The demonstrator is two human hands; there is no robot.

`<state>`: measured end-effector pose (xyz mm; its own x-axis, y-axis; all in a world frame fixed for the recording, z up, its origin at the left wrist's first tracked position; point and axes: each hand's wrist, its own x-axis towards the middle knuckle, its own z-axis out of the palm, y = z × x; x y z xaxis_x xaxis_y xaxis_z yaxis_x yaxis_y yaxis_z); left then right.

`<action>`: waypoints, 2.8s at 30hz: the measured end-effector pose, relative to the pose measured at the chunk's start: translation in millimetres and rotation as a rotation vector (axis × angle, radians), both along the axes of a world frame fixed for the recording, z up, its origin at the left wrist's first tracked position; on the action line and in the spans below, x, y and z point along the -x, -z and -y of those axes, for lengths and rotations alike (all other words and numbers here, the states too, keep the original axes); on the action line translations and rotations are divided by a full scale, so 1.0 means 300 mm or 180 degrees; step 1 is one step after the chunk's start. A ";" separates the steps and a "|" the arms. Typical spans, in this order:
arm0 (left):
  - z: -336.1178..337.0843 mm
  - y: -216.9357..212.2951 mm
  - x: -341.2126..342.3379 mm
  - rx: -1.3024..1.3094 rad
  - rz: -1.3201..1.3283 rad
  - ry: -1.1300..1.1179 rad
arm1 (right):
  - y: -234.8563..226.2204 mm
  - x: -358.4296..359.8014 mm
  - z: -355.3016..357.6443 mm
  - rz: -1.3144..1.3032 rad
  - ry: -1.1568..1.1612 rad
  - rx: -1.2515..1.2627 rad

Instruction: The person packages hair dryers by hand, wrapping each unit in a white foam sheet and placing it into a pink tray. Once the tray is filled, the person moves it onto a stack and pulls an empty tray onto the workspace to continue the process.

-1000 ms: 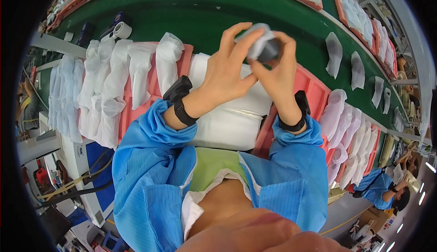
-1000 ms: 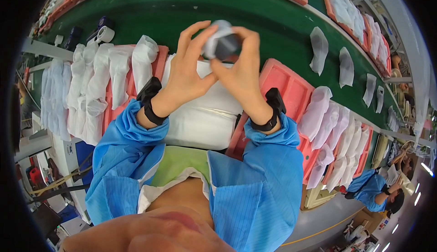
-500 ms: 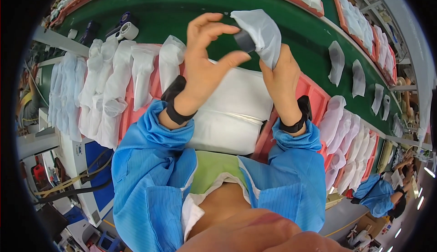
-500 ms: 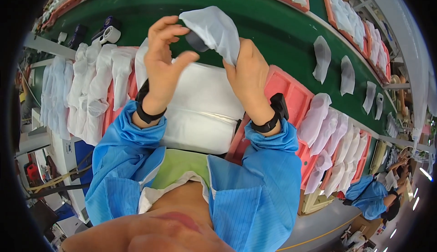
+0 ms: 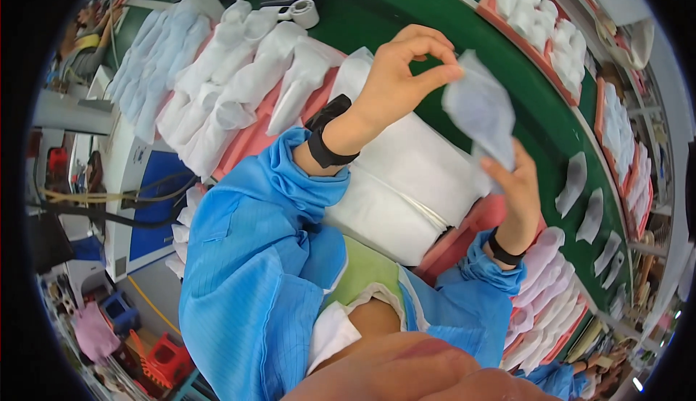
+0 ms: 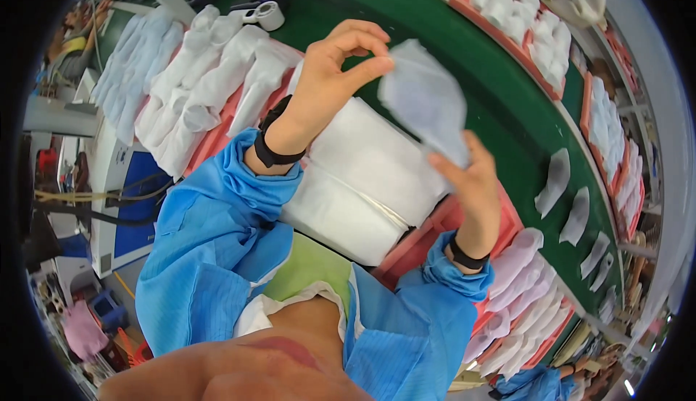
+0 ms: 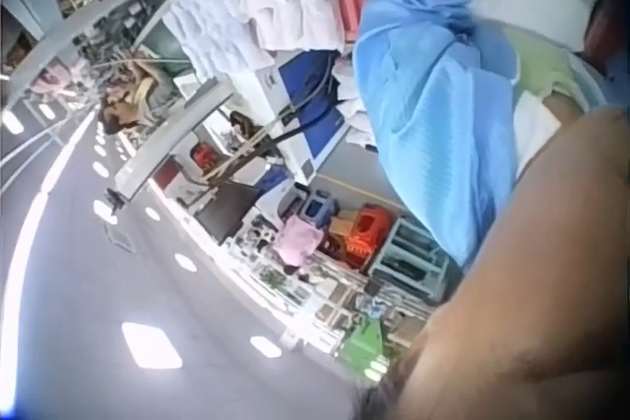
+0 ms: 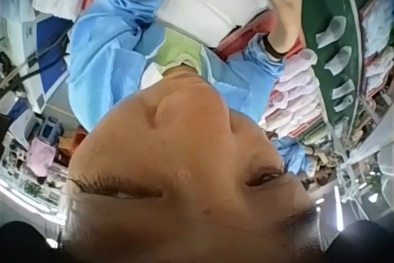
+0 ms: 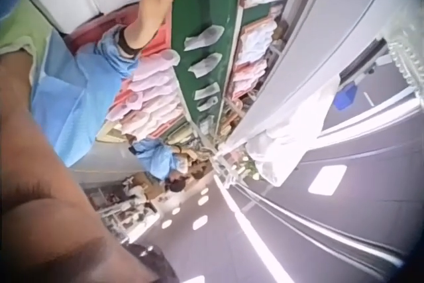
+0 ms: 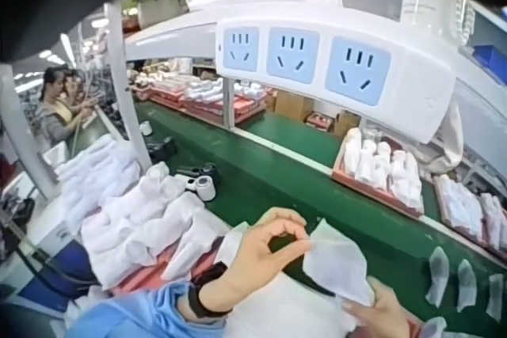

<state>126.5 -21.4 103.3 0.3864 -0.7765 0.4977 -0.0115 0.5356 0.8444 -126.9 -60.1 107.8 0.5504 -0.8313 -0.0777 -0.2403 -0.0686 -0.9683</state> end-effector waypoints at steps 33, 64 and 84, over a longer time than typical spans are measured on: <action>-0.067 0.110 0.354 -0.0738 0.2052 0.0300 | 0.113 0.006 0.103 -0.1210 0.1265 0.2658; -0.069 0.007 0.171 -0.0662 -0.1501 0.1334 | -0.008 -0.110 -0.059 -0.0197 0.0114 0.2317; -0.038 0.029 0.164 -0.0026 0.1093 0.0290 | -0.013 -0.130 -0.078 0.0784 0.0596 0.1851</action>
<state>77.4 -9.9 94.6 0.1266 -0.8046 0.5801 -0.2481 0.5406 0.8039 -87.7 -36.6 111.7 0.3365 -0.7833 0.5228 -0.0751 -0.5757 -0.8142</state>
